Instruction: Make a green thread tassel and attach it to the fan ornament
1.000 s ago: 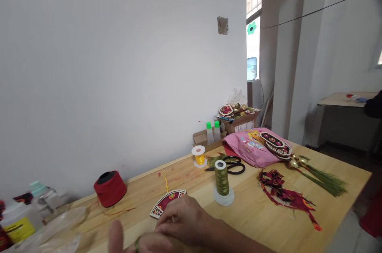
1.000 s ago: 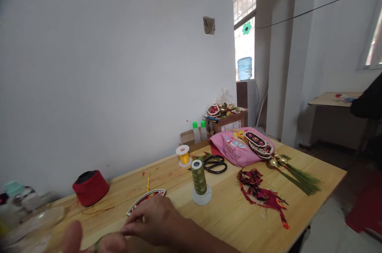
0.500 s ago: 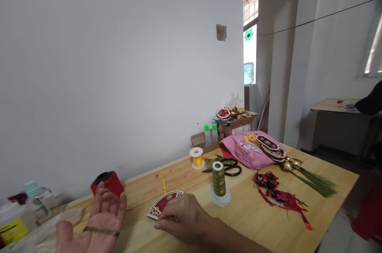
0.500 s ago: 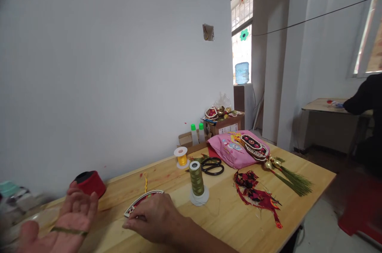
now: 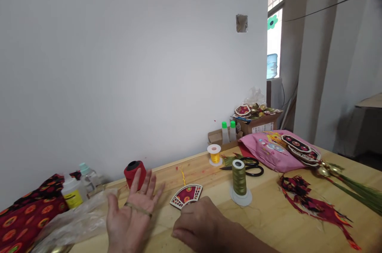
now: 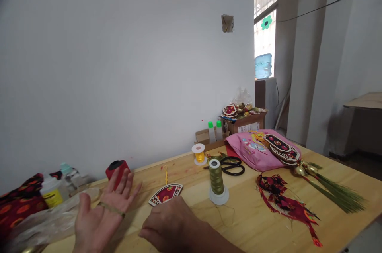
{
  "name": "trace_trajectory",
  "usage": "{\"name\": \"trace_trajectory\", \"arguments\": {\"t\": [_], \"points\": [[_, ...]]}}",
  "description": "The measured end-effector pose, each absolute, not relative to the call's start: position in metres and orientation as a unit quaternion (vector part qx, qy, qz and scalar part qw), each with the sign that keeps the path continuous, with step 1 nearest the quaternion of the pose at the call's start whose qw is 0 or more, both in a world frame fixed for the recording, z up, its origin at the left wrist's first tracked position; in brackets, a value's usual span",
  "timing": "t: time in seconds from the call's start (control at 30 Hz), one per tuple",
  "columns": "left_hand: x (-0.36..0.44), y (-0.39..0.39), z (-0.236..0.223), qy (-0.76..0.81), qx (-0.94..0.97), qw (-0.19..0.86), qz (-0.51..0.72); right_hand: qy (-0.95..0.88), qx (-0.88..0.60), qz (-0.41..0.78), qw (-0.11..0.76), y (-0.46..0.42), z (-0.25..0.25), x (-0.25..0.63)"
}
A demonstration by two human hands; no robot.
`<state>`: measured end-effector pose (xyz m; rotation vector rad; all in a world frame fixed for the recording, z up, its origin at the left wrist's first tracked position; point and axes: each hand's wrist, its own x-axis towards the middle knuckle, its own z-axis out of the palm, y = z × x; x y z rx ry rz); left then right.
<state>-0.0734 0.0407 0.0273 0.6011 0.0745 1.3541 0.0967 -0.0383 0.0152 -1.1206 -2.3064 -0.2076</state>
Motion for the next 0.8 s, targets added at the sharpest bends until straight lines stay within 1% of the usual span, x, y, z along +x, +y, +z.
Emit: {"name": "trace_trajectory", "arguments": {"t": [0.1, 0.2, 0.3, 0.43, 0.5, 0.67, 0.8], "points": [[-0.066, 0.037, 0.028, 0.123, 0.300, 0.784, 0.530, -0.838, -0.397, -0.109, 0.358, -0.035, 0.015, 0.101], [-0.050, 0.025, 0.024, 0.196, 0.340, 0.825, 0.407, -0.824, -0.367, -0.121, 0.415, -0.033, 0.017, 0.104], [-0.033, 0.008, 0.020, 0.249, 0.348, 0.852, 0.303, -0.818, -0.359, -0.121, 0.432, -0.031, 0.018, 0.104], [-0.023, -0.007, 0.019, 0.280, 0.340, 0.871, 0.220, -0.804, -0.381, -0.115, 0.443, -0.028, 0.015, 0.106], [-0.023, -0.010, 0.021, 0.259, 0.338, 0.882, 0.201, -0.799, -0.398, -0.074, 0.444, -0.027, 0.014, 0.107], [-0.019, -0.018, 0.026, 0.223, 0.311, 0.907, 0.178, -0.769, -0.442, 0.075, 0.456, -0.027, 0.020, 0.108], [-0.021, -0.023, 0.024, 0.216, 0.365, 0.892, 0.153, -0.729, -0.475, 0.169, 0.463, -0.024, 0.016, 0.105]]}}
